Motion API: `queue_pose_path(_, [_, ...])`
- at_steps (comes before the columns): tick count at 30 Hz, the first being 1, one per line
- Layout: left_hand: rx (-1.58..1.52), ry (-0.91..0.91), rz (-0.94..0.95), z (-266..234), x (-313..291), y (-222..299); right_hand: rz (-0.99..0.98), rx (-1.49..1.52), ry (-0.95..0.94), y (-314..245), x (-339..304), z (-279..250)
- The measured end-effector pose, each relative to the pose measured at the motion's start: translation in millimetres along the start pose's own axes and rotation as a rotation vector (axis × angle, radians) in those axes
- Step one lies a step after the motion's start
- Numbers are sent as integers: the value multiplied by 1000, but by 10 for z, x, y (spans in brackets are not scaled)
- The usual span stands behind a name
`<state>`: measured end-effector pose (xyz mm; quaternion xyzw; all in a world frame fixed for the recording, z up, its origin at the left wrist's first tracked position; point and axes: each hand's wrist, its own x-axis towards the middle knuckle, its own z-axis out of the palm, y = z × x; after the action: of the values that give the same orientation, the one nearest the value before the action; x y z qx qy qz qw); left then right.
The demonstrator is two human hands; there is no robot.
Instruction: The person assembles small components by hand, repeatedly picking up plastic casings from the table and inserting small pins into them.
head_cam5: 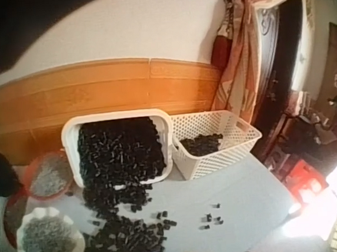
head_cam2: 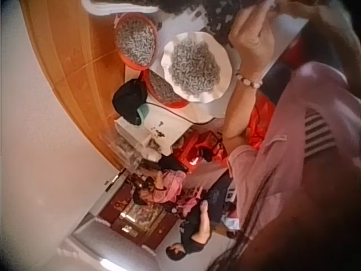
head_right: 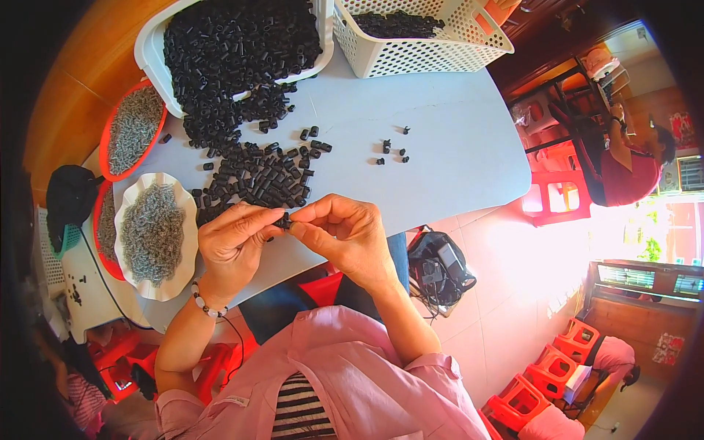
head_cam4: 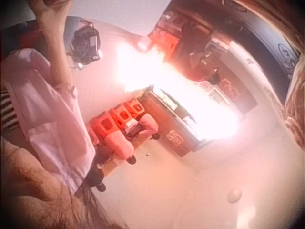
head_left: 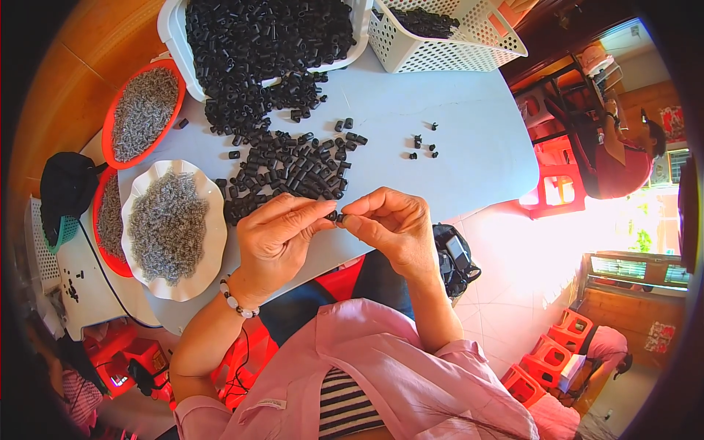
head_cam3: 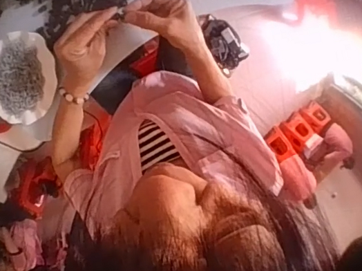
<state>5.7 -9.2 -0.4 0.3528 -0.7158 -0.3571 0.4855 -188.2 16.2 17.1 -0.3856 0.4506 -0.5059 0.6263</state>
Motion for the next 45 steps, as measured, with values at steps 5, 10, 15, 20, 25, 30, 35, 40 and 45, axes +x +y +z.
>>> queue_pose_path(5, [25, -9, 50, -2, 2, -1, 20, 15, 9, 31, 10, 2])
queue_pose_path(10, [57, -7, 90, 6, 1, -20, 33, 38, -3, 15, -2, -8])
queue_pose_path(15, [35, -11, 72, 7, -8, -26, 22, 49, -6, 18, 2, -3])
queue_pose_path(20, [37, -18, 84, 5, -16, -33, 38, 4, -13, 45, -3, -29])
queue_pose_path(25, [93, -20, 158, 20, -33, -73, 74, -67, 23, 47, -10, -1])
queue_pose_path(30, [187, -24, 229, 40, -43, -63, 135, -212, 42, -17, -21, -7])
queue_pose_path(35, [312, -52, 290, 47, -89, -94, 136, -392, -51, -71, 44, -15])
queue_pose_path(40, [245, -23, 273, 36, -52, -50, 165, -277, -73, -104, 48, -55])
queue_pose_path(45, [172, 20, 262, 5, -24, -33, 120, -25, -165, -72, 103, -80])
